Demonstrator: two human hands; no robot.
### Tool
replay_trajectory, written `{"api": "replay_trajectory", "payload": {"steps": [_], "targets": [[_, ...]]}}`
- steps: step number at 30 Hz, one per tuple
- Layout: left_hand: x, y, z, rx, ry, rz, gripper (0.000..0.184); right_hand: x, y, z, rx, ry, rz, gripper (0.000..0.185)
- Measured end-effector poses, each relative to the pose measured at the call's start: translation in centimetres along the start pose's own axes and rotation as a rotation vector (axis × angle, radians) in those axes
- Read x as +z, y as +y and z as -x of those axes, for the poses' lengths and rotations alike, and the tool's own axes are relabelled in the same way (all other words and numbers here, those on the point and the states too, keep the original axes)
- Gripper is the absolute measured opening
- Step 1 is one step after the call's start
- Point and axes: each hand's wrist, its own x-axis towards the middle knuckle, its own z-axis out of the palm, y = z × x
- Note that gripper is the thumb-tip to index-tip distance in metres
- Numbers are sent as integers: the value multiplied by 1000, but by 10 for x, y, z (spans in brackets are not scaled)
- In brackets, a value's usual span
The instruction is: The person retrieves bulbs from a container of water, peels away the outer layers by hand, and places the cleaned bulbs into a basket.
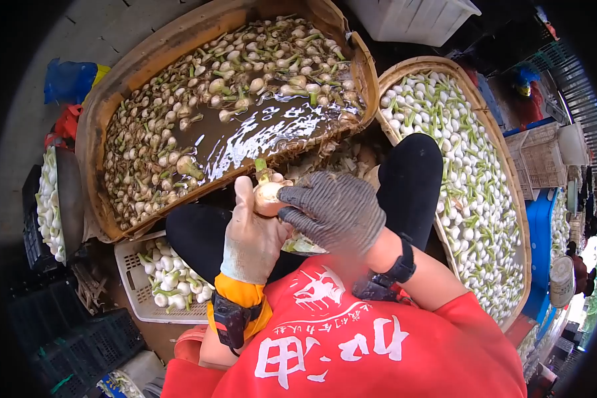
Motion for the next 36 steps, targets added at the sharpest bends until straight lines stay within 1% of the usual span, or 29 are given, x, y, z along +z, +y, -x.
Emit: {"api": "replay_trajectory", "payload": {"steps": [2, 4, 5, 6, 7, 8, 10, 11, 12, 13, 14, 15, 17, 18, 20, 21, 23, 24, 25, 26, 27, 28, 29, 30, 31, 32, 33, 34, 36], "targets": [[14, -6, 3, 61, 218, -117, 52, 10, 4, 1, -46, -5, 27, 22], [-1, -1, 6, 46, 182, -156, 48, 12, 3, -3, 122, -175, -12, 21], [-6, 4, 9, 66, 134, -412, 47, 10, 4, -4, 121, -176, -15, 21], [-5, 7, 11, 85, 81, -667, 46, 6, 6, -5, 135, -259, -180, 20], [3, 8, 12, 77, 135, -634, 45, 2, 9, -6, 150, -341, -344, 23], [5, 14, 13, -60, 120, -382, 45, 2, 12, -5, 153, -337, -343, 23], [2, 22, 19, -135, -2, -298, 47, 3, 21, -7, 284, -146, -749, 22], [2, 23, 19, -132, 1, -295, 47, -2, 30, -17, 331, 54, -598, 21], [2, 25, 19, -127, -42, -334, 47, -10, 42, -28, 373, 251, -444, 20], [2, 26, 19, -120, -87, -374, 46, -20, 56, -36, 477, 415, -404, 19], [0, 24, 19, -113, -85, -376, 46, -28, 66, -40, 576, 583, -364, 18], [-2, 20, 20, -52, -56, -386, 44, -28, 68, -38, 571, 584, -369, 18], [3, 14, 22, 38, 10, -452, 39, -23, 70, -27, 524, 153, -335, 18], [7, 13, 20, 31, 3, -449, 39, -30, 49, -26, 563, -181, -241, 21], [11, 11, 16, 44, 66, -579, 42, -11, 44, -6, 394, -177, -381, 26], [8, 12, 15, 36, 41, -580, 40, -2, 43, 0, 397, -184, -378, 26], [12, 15, 15, 32, 24, -612, 40, 14, 40, 7, 326, 49, -569, 30], [13, 16, 16, 28, 1, -648, 41, 14, 36, 5, 333, 52, -574, 30], [7, 18, 16, -48, -20, -674, 40, 10, 32, 1, 292, 7, -472, 33], [-2, 16, 13, -54, -23, -676, 40, 4, 27, -5, 252, -39, -368, 36], [-11, 11, 11, 82, -85, -907, 38, -11, 16, -20, 457, -326, -350, 48], [-6, 11, 9, 224, -148, -1133, 36, -16, 6, -30, 567, -414, -226, 57], [4, 16, 11, -46, 27, -1179, 31, -9, 3, -29, 506, -327, -194, 51], [0, 11, 8, -49, 23, -1177, 31, -1, 5, -25, 445, -240, -159, 45], [-8, 3, 3, -17, 13, -885, 29, 4, 10, -22, 447, -241, -158, 45], [-16, -4, 0, 17, 6, -593, 27, 9, 17, -20, 421, -282, -255, 42], [-21, -6, -1, 27, 65, -550, 23, 15, 23, -18, 391, -326, -355, 40], [-26, -7, -2, 30, 72, -550, 23, 20, 26, -15, 387, -330, -360, 40], [-37, -10, -6, 117, 157, -611, 18, 24, 29, -5, 464, -219, -662, 35]]}}
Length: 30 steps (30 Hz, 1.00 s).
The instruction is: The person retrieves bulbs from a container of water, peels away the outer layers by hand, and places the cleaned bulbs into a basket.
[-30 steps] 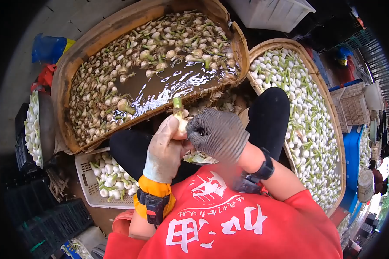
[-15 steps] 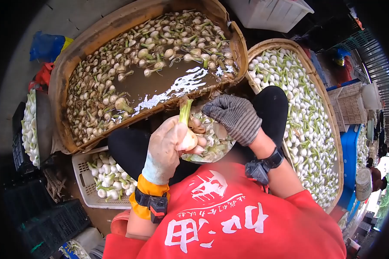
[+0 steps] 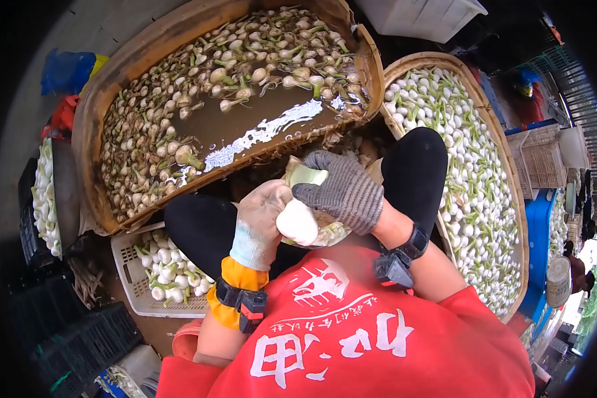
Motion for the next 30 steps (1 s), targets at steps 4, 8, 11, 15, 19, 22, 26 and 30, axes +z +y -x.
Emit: {"api": "replay_trajectory", "payload": {"steps": [4, 8, 11, 15, 19, 22, 26, 30], "targets": [[-45, 2, -24, -75, 131, 510, 19, -4, -29, 19, 0, 207, 151, 25], [-59, 36, -35, 71, -153, 277, 21, -15, -3, 18, 19, 336, 0, 20], [-60, 18, -38, -243, -88, -555, 51, -26, 8, 8, 82, 372, 110, 19], [-31, -1, -48, 3, -182, -51, 79, -12, 21, -1, 133, 280, -61, 18], [-26, 32, -50, -41, -73, -101, 56, 15, 32, -10, 219, 176, -391, 17], [-91, 72, -35, 179, 349, -482, 20, 6, 33, -18, 219, 167, -115, 19], [-230, 135, 27, -151, 665, -1264, 15, -11, 58, -20, 300, -126, 344, 25], [-250, 156, 7, -155, 546, -908, 18, 1, 70, -24, 295, -328, 380, 31]]}}
